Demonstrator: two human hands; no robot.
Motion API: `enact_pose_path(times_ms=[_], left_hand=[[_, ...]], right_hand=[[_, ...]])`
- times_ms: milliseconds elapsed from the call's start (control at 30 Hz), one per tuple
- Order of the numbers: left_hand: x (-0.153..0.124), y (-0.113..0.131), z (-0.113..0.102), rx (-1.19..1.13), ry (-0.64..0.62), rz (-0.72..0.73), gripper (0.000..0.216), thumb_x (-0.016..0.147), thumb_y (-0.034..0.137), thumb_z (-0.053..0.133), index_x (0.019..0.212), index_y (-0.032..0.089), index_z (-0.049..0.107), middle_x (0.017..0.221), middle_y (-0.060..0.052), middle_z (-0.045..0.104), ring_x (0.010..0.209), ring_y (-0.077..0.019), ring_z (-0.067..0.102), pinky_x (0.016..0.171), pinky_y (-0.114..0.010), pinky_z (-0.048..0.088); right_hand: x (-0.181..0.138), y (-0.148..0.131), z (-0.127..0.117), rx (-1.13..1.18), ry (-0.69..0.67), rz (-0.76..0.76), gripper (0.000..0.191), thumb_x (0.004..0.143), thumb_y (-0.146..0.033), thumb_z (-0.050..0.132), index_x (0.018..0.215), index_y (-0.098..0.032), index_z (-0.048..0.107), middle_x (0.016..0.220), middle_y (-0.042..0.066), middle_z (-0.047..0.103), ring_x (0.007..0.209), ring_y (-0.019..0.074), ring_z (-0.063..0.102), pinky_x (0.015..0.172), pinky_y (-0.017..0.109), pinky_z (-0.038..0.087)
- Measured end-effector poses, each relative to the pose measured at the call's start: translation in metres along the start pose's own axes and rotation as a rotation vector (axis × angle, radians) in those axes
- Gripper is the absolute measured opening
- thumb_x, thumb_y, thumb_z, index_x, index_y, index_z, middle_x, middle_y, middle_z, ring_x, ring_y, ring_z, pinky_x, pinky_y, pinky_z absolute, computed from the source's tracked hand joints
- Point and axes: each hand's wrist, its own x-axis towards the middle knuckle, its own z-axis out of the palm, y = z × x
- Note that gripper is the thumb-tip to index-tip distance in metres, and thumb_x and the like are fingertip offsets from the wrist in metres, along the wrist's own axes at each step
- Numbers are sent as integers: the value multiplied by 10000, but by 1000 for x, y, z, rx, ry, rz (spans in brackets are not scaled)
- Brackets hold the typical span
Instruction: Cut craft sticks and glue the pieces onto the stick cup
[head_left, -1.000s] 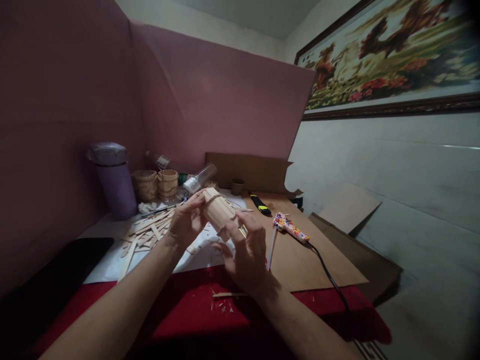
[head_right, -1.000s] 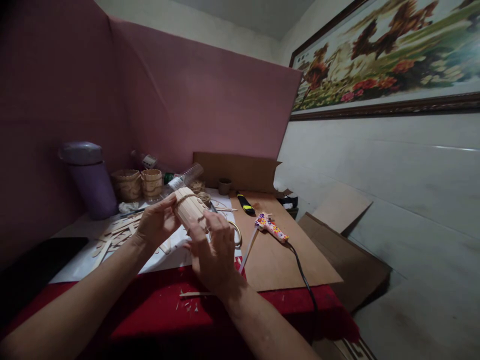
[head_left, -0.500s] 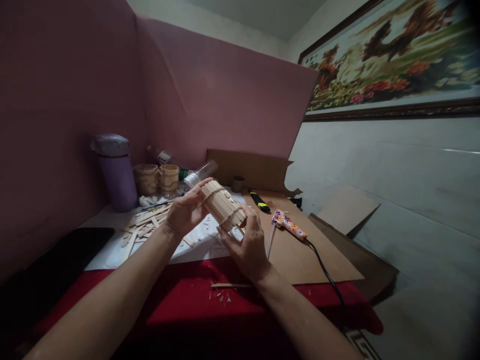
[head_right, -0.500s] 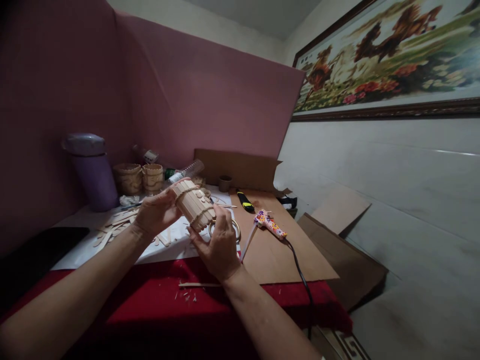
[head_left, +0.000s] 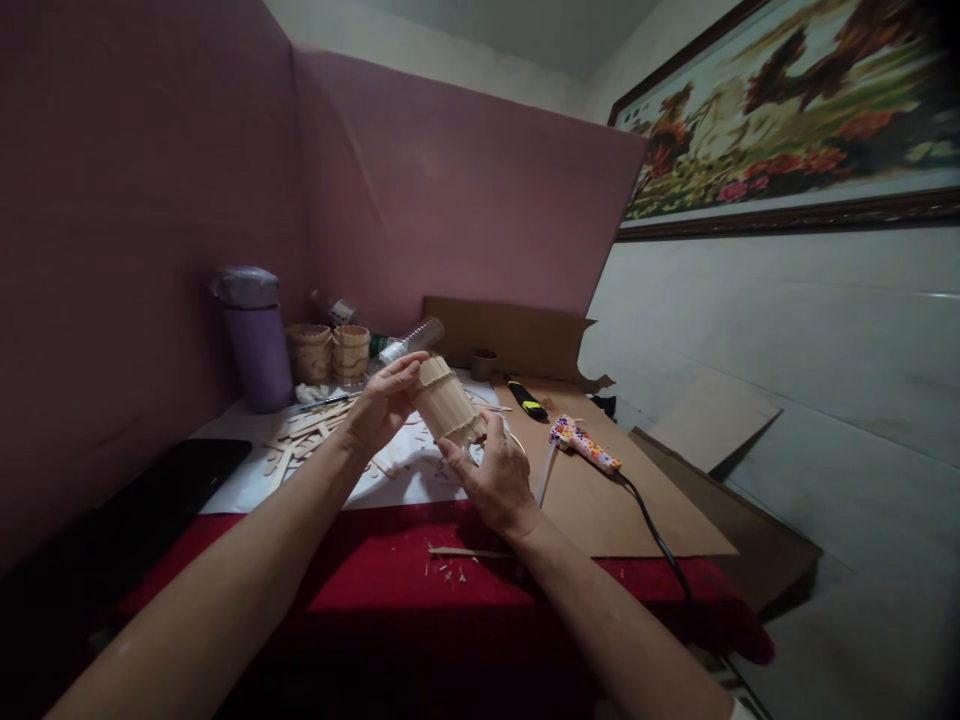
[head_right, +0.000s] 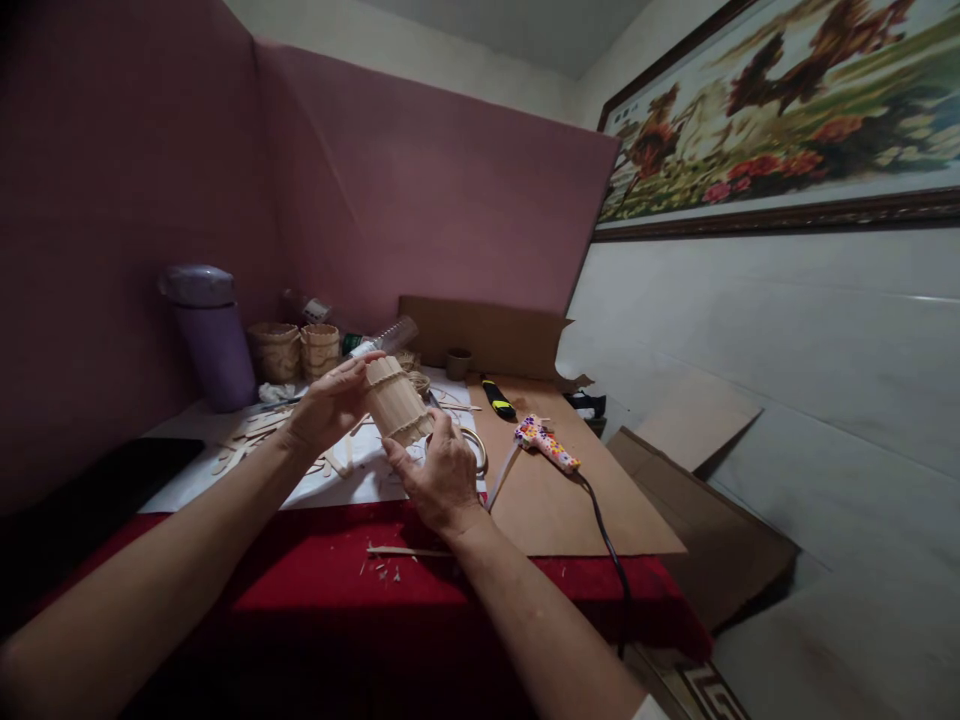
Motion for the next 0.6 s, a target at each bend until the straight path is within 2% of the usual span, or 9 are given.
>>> enact_pose_path(times_ms=[100, 233, 333, 467, 600], left_hand=[[4, 2, -1, 66, 123, 90, 414, 608, 239, 816, 989, 161, 674, 868, -23, 669, 760, -132, 606, 732, -263, 489], [13, 3, -7, 322, 228, 335, 573, 539, 268, 861, 1060, 189, 636, 901, -9, 652, 811, -148, 622, 762, -281, 480], [17, -3, -10, 507, 225, 432, 635, 539, 316, 861, 1111, 202, 609, 956, -16, 635, 867, -168, 629, 793, -302, 487], [18, -19, -12, 682, 169, 413, 690, 559, 400, 839, 1170, 218, 573, 1013, -33, 617, 848, -180, 633, 758, -323, 515], [15, -29, -12, 923, 71, 405, 638, 584, 444, 822, 1133, 196, 613, 1080, -71, 613, 997, -244, 614, 862, -379, 510]], right_hand=[[1, 5, 0, 11, 30, -12, 801, 790, -774, 472, 1262, -128, 505, 1095, 196, 680, 969, 328, 650, 800, 453, 503], [6, 10, -6, 80, 159, 88, 774, 845, -782, 323, 1221, -136, 525, 1056, 166, 678, 954, 291, 639, 827, 448, 495], [8, 10, -9, 97, 205, 116, 755, 867, -769, 264, 1139, -137, 573, 1032, 162, 680, 948, 279, 631, 848, 450, 487], [9, 9, -11, 119, 215, 119, 743, 885, -748, 259, 1112, -128, 601, 1017, 162, 683, 950, 275, 629, 851, 444, 485], [9, 8, -11, 127, 217, 106, 704, 904, -721, 269, 1081, -136, 619, 1008, 158, 690, 944, 267, 629, 837, 423, 484]])
